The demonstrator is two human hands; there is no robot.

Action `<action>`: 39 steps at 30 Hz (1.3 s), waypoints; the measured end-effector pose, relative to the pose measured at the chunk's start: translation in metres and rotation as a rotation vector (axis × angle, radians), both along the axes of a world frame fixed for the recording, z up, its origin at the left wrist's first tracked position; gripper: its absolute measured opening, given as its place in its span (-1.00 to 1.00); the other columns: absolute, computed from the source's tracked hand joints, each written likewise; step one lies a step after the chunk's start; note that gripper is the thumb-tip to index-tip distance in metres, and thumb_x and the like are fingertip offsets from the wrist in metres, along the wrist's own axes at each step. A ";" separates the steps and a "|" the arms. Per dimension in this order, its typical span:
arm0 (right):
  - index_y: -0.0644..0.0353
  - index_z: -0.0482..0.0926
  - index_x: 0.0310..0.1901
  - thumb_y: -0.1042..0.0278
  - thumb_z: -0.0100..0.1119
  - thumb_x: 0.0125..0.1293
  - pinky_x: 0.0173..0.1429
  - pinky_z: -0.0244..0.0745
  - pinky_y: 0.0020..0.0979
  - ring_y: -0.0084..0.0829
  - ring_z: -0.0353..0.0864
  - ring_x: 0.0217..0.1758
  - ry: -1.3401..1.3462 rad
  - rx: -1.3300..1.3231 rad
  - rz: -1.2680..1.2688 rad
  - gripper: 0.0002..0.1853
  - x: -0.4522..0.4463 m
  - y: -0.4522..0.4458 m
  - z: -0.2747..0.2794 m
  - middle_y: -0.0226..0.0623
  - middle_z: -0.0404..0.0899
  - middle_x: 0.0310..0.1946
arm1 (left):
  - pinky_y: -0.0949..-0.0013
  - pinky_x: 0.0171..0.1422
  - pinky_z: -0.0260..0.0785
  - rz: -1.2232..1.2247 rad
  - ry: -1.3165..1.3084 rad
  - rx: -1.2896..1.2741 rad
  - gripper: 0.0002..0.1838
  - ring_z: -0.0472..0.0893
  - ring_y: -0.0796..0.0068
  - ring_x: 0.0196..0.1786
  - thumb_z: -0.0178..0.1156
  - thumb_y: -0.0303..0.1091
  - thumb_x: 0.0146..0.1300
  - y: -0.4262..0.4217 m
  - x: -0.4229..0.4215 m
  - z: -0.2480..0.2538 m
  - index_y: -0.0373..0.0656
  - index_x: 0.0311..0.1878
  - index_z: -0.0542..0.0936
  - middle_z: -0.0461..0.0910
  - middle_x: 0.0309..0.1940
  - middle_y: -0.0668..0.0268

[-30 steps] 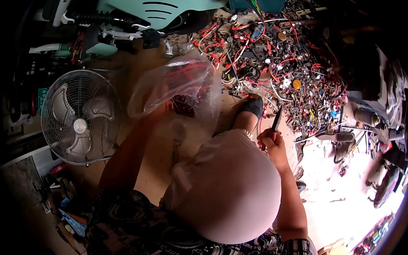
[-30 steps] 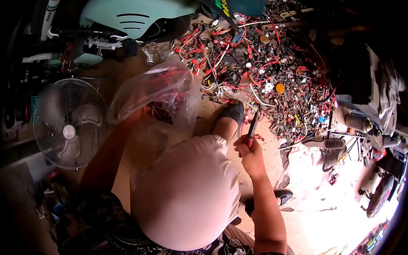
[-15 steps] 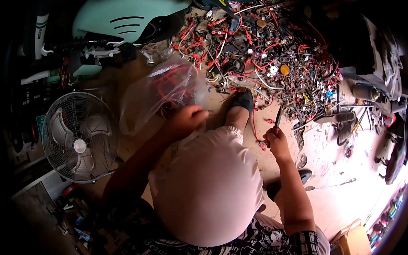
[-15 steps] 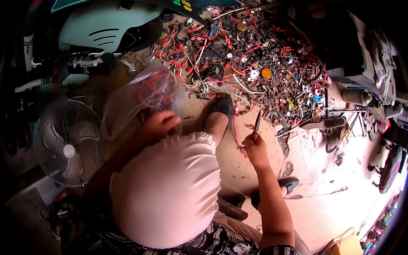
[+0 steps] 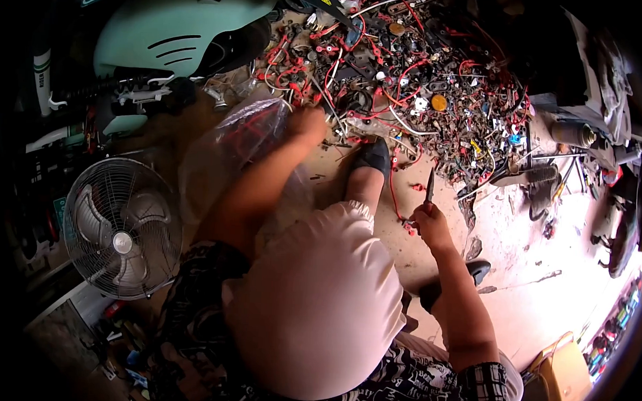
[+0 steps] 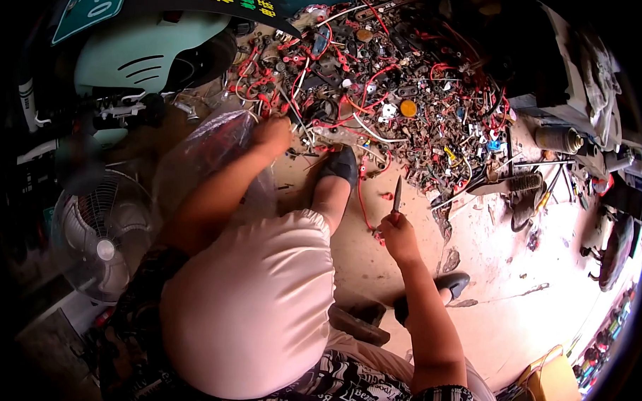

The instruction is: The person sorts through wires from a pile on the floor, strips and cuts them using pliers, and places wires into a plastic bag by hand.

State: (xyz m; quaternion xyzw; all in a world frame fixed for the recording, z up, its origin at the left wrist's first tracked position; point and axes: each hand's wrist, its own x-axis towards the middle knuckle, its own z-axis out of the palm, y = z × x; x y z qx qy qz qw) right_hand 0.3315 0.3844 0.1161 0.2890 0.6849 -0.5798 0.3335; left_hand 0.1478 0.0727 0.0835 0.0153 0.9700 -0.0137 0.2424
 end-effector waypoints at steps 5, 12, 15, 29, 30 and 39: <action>0.22 0.45 -0.41 0.39 -0.05 0.18 -0.51 0.29 -0.53 -0.58 0.38 -0.58 0.000 -0.038 -0.037 -0.88 0.000 -0.002 -0.003 -0.41 0.47 -0.58 | 0.31 -0.25 0.39 0.307 0.228 0.769 -0.76 0.61 0.26 -0.39 0.17 -0.18 0.16 -0.004 -0.026 0.035 -0.17 -0.28 0.54 0.60 -0.47 0.16; 0.27 0.42 -0.36 0.36 -0.01 0.20 -0.43 0.37 -0.48 -0.56 0.45 -0.52 -0.019 -0.066 -0.078 -0.86 0.005 -0.005 -0.005 -0.35 0.50 -0.54 | 0.42 -0.14 0.37 0.780 -0.066 1.585 -0.71 0.54 0.43 -0.31 0.04 -0.25 0.29 0.004 -0.019 0.104 -0.28 -0.06 0.50 0.54 -0.37 0.22; 0.27 0.41 -0.37 0.35 -0.01 0.21 -0.41 0.36 -0.51 -0.59 0.44 -0.50 -0.025 -0.095 -0.095 -0.85 0.007 -0.006 -0.011 -0.35 0.48 -0.55 | 0.41 -0.04 0.37 0.934 -0.149 1.773 -0.67 0.54 0.42 -0.20 0.02 -0.26 0.33 0.000 -0.012 0.108 -0.29 0.03 0.46 0.55 -0.23 0.20; 0.21 0.47 -0.09 0.05 0.13 0.14 -0.02 0.41 -0.15 -0.08 0.53 -0.18 0.412 0.922 0.591 -0.58 0.008 0.014 0.017 -0.10 0.54 -0.19 | 0.45 -0.10 0.38 0.961 -0.439 1.893 -0.77 0.51 0.50 -0.24 -0.02 -0.34 0.38 0.056 0.023 0.095 -0.22 -0.01 0.50 0.52 -0.29 0.33; 0.21 0.46 -0.07 0.07 0.16 0.15 -0.03 0.41 -0.17 -0.10 0.53 -0.20 0.536 0.913 0.475 -0.58 -0.002 0.013 0.019 -0.13 0.53 -0.19 | 0.45 -0.10 0.38 0.958 -0.467 1.897 -0.77 0.51 0.50 -0.24 -0.02 -0.34 0.38 0.062 0.026 0.093 -0.22 -0.01 0.50 0.52 -0.29 0.33; 0.28 0.40 -0.01 0.21 -0.05 0.41 -0.19 0.39 -0.51 -0.54 0.48 -0.32 0.464 -0.139 -0.330 -0.70 -0.078 0.008 0.065 -0.30 0.54 -0.27 | 0.50 -0.18 0.35 0.983 -0.667 1.886 -0.83 0.47 0.56 -0.31 -0.01 -0.33 0.37 0.095 0.038 0.093 -0.18 -0.10 0.50 0.48 -0.39 0.39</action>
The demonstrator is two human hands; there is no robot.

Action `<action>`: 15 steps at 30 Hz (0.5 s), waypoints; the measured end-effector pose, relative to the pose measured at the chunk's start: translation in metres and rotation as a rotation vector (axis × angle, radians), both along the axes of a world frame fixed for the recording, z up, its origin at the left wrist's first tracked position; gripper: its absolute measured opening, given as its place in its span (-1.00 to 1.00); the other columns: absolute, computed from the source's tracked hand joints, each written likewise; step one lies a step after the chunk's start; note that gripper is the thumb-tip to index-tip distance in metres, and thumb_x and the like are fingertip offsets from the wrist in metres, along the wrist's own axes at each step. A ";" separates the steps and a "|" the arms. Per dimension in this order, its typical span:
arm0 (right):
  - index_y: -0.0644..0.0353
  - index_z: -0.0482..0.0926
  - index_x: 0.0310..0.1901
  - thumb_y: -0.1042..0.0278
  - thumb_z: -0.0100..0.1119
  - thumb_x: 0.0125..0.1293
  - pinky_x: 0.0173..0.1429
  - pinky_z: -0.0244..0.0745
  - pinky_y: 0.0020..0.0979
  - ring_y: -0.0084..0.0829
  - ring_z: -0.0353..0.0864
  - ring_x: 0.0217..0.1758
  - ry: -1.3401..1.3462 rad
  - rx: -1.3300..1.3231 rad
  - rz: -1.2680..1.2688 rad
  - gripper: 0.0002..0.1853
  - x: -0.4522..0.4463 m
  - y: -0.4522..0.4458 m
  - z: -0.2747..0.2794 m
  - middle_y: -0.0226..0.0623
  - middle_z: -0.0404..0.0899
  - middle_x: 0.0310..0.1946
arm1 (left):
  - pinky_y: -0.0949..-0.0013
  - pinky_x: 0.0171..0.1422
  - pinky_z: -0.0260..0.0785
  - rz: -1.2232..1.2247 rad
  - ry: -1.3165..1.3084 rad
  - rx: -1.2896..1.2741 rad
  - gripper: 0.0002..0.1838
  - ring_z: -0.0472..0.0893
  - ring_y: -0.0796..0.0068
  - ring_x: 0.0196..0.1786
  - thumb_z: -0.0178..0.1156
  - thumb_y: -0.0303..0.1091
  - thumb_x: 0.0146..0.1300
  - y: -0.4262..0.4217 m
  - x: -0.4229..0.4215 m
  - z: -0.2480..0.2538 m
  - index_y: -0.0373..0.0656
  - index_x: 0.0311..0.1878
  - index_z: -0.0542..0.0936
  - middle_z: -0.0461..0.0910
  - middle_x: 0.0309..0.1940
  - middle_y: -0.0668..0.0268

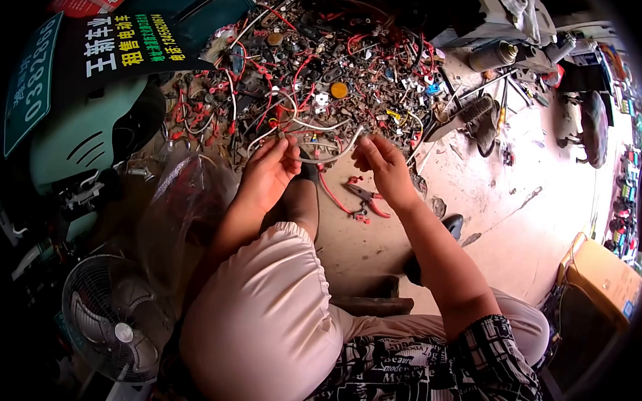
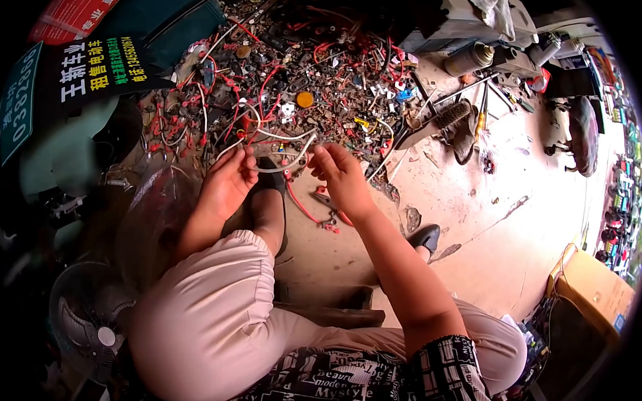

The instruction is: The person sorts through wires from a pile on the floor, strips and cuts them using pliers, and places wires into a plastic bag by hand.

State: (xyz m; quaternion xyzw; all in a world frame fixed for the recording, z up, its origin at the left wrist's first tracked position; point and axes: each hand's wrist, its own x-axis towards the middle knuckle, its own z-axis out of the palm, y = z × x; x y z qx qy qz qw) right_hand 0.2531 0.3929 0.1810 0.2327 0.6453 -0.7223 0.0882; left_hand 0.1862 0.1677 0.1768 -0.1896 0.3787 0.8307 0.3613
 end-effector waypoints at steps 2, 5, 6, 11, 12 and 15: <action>0.29 0.46 -0.18 0.21 -0.07 0.42 -0.22 0.36 -0.53 -0.58 0.40 -0.38 -0.051 -0.037 0.133 -0.73 0.003 0.002 -0.001 -0.42 0.48 -0.41 | 0.50 -0.17 0.35 0.014 -0.010 -0.008 -0.84 0.47 0.56 -0.31 -0.01 -0.33 0.37 -0.001 -0.001 -0.006 -0.17 -0.13 0.50 0.49 -0.40 0.39; 0.28 0.48 -0.31 0.22 -0.04 0.41 -0.23 0.34 -0.54 -0.63 0.31 -0.42 -0.180 -0.025 0.255 -0.72 0.017 -0.007 0.013 -0.45 0.41 -0.49 | 0.54 -0.33 0.32 0.324 -0.239 -0.134 -0.81 0.40 0.61 -0.50 -0.03 -0.23 0.39 0.002 -0.006 -0.014 -0.10 -0.29 0.44 0.37 -0.59 0.49; 0.27 0.50 -0.31 0.26 0.01 0.34 -0.24 0.38 -0.44 -0.44 0.42 -0.41 -0.053 0.149 0.385 -0.77 0.025 -0.011 0.016 -0.29 0.46 -0.48 | 0.56 -0.46 0.21 0.339 -0.205 -0.039 -0.80 0.29 0.65 -0.59 -0.05 -0.22 0.40 -0.013 -0.010 -0.032 -0.09 -0.31 0.42 0.29 -0.63 0.52; 0.28 0.50 -0.38 0.35 0.09 0.24 -0.27 0.41 -0.20 -0.04 0.50 -0.37 0.245 0.371 0.715 -0.84 0.046 -0.034 0.044 -0.06 0.51 -0.46 | 0.57 -0.71 -0.18 0.527 -0.291 -0.245 -0.76 0.00 0.70 -0.74 -0.15 -0.22 0.43 -0.005 -0.019 -0.039 -0.09 -0.34 0.38 0.07 -0.70 0.57; 0.28 0.48 -0.43 0.39 0.09 0.24 -0.28 0.39 -0.23 -0.06 0.47 -0.39 0.255 0.398 0.737 -0.84 0.043 -0.034 0.053 -0.07 0.49 -0.47 | 0.57 -0.71 -0.19 0.557 -0.332 -0.261 -0.74 -0.02 0.70 -0.74 -0.15 -0.20 0.43 -0.003 -0.019 -0.040 -0.09 -0.35 0.38 0.04 -0.71 0.58; 0.28 0.45 -0.46 0.39 0.09 0.23 -0.29 0.37 -0.17 -0.03 0.45 -0.40 0.333 0.491 0.823 -0.84 0.035 -0.023 0.069 -0.08 0.46 -0.51 | 0.57 -0.71 -0.20 0.568 -0.335 -0.261 -0.73 -0.02 0.69 -0.74 -0.15 -0.19 0.43 0.006 -0.016 -0.036 -0.10 -0.36 0.38 0.05 -0.70 0.57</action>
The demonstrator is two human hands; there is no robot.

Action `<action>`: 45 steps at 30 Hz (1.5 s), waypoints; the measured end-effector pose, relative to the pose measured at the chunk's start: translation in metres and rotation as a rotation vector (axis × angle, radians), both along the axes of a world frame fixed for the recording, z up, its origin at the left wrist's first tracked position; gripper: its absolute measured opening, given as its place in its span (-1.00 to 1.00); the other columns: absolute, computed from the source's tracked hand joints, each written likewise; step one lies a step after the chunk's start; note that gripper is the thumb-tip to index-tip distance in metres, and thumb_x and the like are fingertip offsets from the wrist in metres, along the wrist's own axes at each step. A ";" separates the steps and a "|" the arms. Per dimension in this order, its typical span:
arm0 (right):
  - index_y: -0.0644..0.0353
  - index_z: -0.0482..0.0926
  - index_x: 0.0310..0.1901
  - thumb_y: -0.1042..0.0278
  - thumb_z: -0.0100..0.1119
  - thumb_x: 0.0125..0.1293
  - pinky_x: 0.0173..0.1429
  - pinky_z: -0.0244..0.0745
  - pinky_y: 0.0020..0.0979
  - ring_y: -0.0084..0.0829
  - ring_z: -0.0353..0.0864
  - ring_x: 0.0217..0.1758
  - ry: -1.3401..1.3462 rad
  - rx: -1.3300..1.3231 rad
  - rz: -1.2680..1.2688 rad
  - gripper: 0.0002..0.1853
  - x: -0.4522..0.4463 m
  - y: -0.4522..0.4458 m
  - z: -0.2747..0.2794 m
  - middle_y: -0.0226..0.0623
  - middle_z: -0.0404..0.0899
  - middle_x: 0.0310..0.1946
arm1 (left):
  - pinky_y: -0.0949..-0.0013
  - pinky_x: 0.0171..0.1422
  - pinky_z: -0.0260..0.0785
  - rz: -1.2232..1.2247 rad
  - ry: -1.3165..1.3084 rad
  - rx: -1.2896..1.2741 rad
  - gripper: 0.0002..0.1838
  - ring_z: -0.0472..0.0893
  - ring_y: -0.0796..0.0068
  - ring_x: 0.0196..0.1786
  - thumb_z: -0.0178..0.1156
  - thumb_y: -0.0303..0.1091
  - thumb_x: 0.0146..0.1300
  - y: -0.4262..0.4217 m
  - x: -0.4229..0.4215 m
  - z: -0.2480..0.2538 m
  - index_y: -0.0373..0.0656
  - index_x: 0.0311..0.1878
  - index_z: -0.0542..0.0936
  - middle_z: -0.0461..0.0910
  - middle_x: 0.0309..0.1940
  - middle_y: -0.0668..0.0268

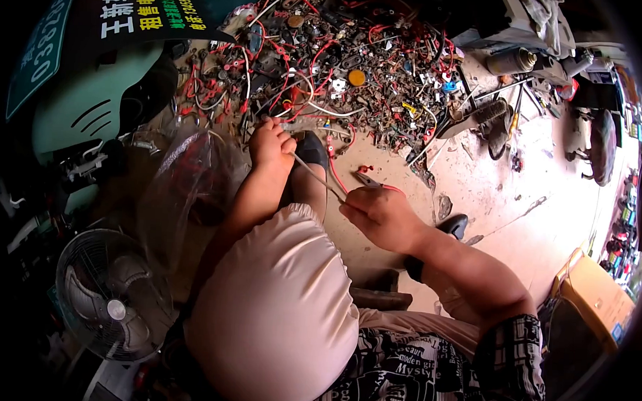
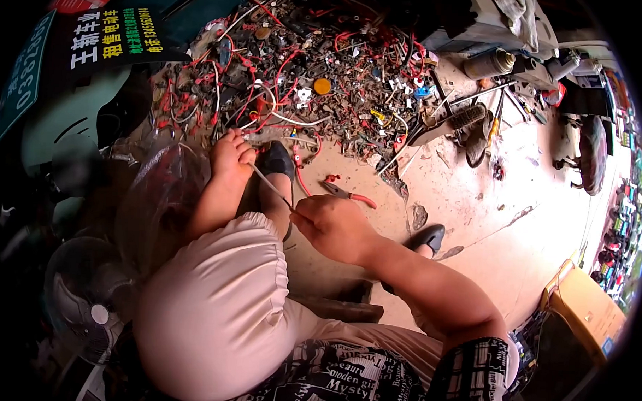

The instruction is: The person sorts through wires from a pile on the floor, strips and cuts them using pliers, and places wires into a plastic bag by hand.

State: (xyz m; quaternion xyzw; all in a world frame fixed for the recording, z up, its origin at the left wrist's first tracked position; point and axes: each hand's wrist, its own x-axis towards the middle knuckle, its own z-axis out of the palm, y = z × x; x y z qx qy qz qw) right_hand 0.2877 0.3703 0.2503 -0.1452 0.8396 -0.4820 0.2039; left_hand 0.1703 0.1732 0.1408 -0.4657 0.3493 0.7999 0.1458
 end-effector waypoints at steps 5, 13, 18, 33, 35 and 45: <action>0.25 0.45 -0.45 0.40 0.09 0.20 -0.30 0.38 -0.18 -0.06 0.47 -0.41 -0.004 0.001 0.133 -0.87 0.006 0.015 0.027 -0.13 0.43 -0.57 | 0.52 -0.66 -0.03 -0.131 0.207 0.044 -0.82 0.04 0.67 -0.70 -0.07 -0.26 0.38 -0.014 0.003 -0.012 -0.06 -0.37 0.34 0.18 -0.62 0.53; 0.09 0.56 -0.14 0.19 0.12 0.19 -0.28 0.53 -0.28 -0.32 0.62 -0.19 -0.469 0.883 0.570 -0.74 0.054 0.068 0.011 -0.32 0.60 -0.34 | 0.58 -0.70 -0.13 -0.018 0.355 -0.019 -0.82 0.01 0.71 -0.73 -0.04 -0.24 0.37 -0.062 -0.040 -0.023 -0.15 -0.27 0.40 0.09 -0.68 0.56; 0.27 0.45 -0.03 0.22 0.12 0.18 -0.03 0.41 -0.31 -0.23 0.49 -0.06 0.235 0.503 -0.053 -0.62 0.013 0.012 0.013 -0.19 0.53 -0.14 | 0.58 -0.66 -0.10 -0.308 0.226 0.102 -0.76 0.06 0.74 -0.70 0.00 -0.09 0.37 0.036 0.010 0.018 -0.06 -0.26 0.43 0.13 -0.68 0.59; 0.15 0.51 -0.41 0.13 -0.08 0.32 -0.38 0.45 -0.09 -0.02 0.54 -0.48 -0.162 0.213 0.009 -0.70 0.020 -0.036 0.000 -0.08 0.53 -0.56 | 0.50 -0.56 0.06 -0.003 0.323 0.015 -0.88 0.17 0.65 -0.62 -0.07 -0.36 0.32 -0.036 0.014 -0.077 -0.06 -0.37 0.30 0.20 -0.59 0.50; 0.15 0.50 -0.42 0.14 -0.06 0.31 -0.36 0.44 -0.07 -0.02 0.54 -0.46 -0.184 0.176 0.010 -0.71 0.051 -0.030 0.014 -0.08 0.53 -0.55 | 0.45 -0.37 0.16 -0.090 0.372 -0.085 -0.87 0.26 0.58 -0.41 0.00 -0.40 0.27 -0.045 0.005 -0.060 -0.10 -0.17 0.27 0.25 -0.37 0.42; 0.26 0.39 -0.44 0.23 -0.07 0.40 -0.41 0.27 -0.35 -0.43 0.31 -0.57 -0.423 0.036 -0.197 -0.70 0.038 0.026 -0.012 -0.31 0.32 -0.66 | 0.36 0.25 0.24 -1.622 1.115 -0.266 -0.53 0.44 0.34 0.15 0.13 -0.36 0.25 0.043 0.032 0.025 -0.22 0.23 0.36 0.42 0.13 0.12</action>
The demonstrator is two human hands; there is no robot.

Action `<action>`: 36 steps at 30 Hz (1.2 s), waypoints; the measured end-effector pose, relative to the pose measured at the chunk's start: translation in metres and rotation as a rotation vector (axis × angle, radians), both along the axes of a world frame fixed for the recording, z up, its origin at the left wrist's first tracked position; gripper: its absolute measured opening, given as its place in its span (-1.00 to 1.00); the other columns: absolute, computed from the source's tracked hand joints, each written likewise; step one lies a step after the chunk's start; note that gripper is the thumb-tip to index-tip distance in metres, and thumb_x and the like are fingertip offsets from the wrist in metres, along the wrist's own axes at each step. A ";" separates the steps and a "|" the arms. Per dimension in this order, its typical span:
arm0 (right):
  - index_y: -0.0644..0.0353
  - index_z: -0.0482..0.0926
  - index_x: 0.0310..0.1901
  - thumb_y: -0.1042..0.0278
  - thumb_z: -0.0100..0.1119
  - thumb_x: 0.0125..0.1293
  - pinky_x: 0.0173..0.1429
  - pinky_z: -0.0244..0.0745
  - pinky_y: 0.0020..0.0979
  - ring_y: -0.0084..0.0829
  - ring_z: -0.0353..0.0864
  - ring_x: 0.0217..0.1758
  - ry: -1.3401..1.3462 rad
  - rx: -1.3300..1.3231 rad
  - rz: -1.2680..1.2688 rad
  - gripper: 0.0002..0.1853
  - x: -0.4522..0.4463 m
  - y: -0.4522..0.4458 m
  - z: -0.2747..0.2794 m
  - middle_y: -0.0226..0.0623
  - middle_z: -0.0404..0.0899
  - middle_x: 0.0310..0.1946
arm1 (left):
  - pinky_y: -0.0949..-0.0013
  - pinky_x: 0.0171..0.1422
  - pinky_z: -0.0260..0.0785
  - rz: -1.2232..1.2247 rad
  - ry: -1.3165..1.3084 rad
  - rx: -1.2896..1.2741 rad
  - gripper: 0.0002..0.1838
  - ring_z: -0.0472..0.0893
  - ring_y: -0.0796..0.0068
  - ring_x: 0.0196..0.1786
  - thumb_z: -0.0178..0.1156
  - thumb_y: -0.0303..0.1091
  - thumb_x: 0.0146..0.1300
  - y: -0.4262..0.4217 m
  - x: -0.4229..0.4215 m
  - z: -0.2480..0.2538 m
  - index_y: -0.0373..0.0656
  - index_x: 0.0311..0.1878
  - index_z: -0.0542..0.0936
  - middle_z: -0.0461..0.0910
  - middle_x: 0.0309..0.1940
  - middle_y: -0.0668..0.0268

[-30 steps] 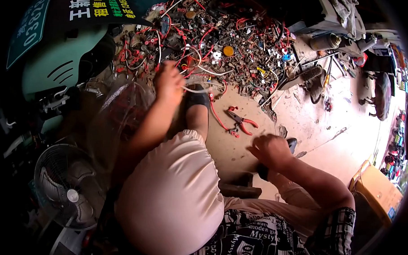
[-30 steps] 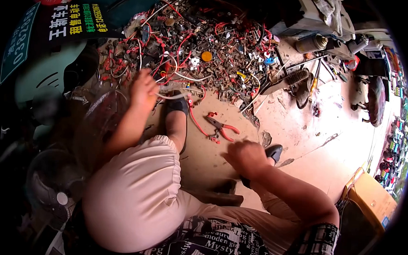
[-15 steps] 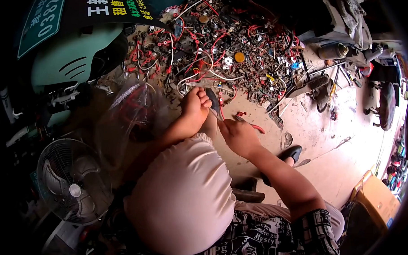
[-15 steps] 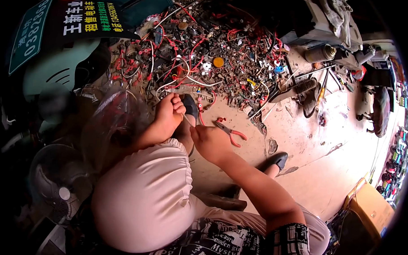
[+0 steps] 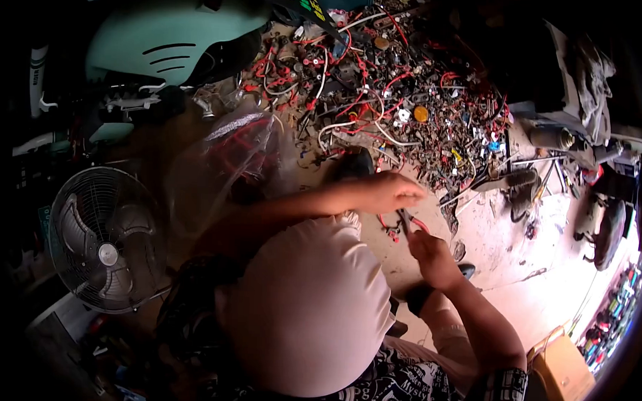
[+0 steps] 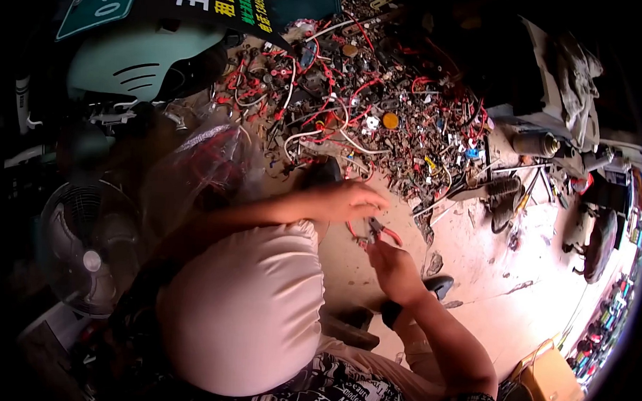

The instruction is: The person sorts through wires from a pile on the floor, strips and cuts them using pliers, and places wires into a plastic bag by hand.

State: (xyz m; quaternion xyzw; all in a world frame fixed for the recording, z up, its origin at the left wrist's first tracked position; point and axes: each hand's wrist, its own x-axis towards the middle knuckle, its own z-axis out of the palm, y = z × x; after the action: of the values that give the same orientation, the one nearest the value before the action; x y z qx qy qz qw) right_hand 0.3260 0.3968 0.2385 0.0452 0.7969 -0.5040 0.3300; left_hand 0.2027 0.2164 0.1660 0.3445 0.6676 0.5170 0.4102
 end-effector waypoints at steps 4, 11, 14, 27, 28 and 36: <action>0.26 0.36 -0.42 0.22 -0.15 0.45 -0.35 0.20 -0.49 -0.60 0.17 -0.47 0.001 -0.001 -0.216 -0.68 -0.019 0.012 -0.002 -0.47 0.25 -0.60 | 0.36 0.21 0.28 0.477 -0.015 0.097 -0.62 0.50 0.35 0.06 0.05 -0.22 0.34 0.008 0.011 -0.025 -0.26 0.10 0.43 0.54 -0.06 0.19; 0.25 0.49 -0.33 0.24 -0.10 0.42 -0.33 0.32 -0.46 -0.52 0.33 -0.51 0.166 -0.014 0.028 -0.72 -0.018 -0.021 -0.035 -0.39 0.35 -0.61 | 0.33 -0.01 0.46 0.767 -1.091 0.103 -0.65 0.51 0.57 -0.32 -0.08 -0.16 0.42 -0.006 0.009 -0.009 -0.25 0.02 0.46 0.51 -0.33 0.41; 0.20 0.50 -0.36 0.20 -0.10 0.39 -0.32 0.38 -0.30 -0.21 0.52 -0.45 0.030 -0.042 -0.021 -0.72 -0.020 -0.036 -0.034 -0.17 0.49 -0.54 | 0.51 -0.27 0.36 0.746 -1.193 0.297 -0.74 0.30 0.70 -0.50 -0.03 -0.20 0.39 -0.013 0.006 -0.009 -0.19 -0.08 0.47 0.26 -0.56 0.55; 0.24 0.38 -0.42 0.14 -0.23 0.46 -0.40 0.33 -0.49 -0.58 0.37 -0.57 -0.244 -0.327 -0.121 -0.62 -0.022 -0.048 -0.017 -0.43 0.34 -0.65 | 0.56 -0.58 -0.02 1.407 -1.151 0.441 -0.80 0.09 0.70 -0.66 -0.07 -0.24 0.41 -0.039 0.004 -0.015 -0.13 -0.29 0.42 0.15 -0.64 0.54; 0.24 0.38 -0.42 0.14 -0.23 0.46 -0.40 0.33 -0.49 -0.58 0.37 -0.57 -0.249 -0.325 -0.125 -0.62 -0.023 -0.047 -0.015 -0.43 0.34 -0.65 | 0.57 -0.59 -0.02 1.442 -1.147 0.436 -0.80 0.09 0.69 -0.66 -0.07 -0.25 0.41 -0.039 0.005 -0.013 -0.13 -0.29 0.41 0.15 -0.64 0.54; 0.21 0.40 -0.42 0.09 -0.21 0.45 -0.47 0.31 -0.48 -0.60 0.33 -0.63 -0.293 -0.200 0.032 -0.61 -0.036 -0.039 0.010 -0.46 0.30 -0.69 | 0.57 -0.63 -0.07 1.510 -1.057 0.445 -0.78 0.04 0.69 -0.64 -0.14 -0.23 0.42 -0.047 0.003 -0.007 -0.16 -0.29 0.36 0.12 -0.61 0.51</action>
State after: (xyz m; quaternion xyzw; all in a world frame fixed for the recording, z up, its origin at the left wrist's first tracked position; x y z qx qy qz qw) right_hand 0.2899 0.3580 0.2489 0.0724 0.6867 -0.5635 0.4535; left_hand 0.2059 0.1689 0.1591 -0.3869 0.3280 0.8501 0.1415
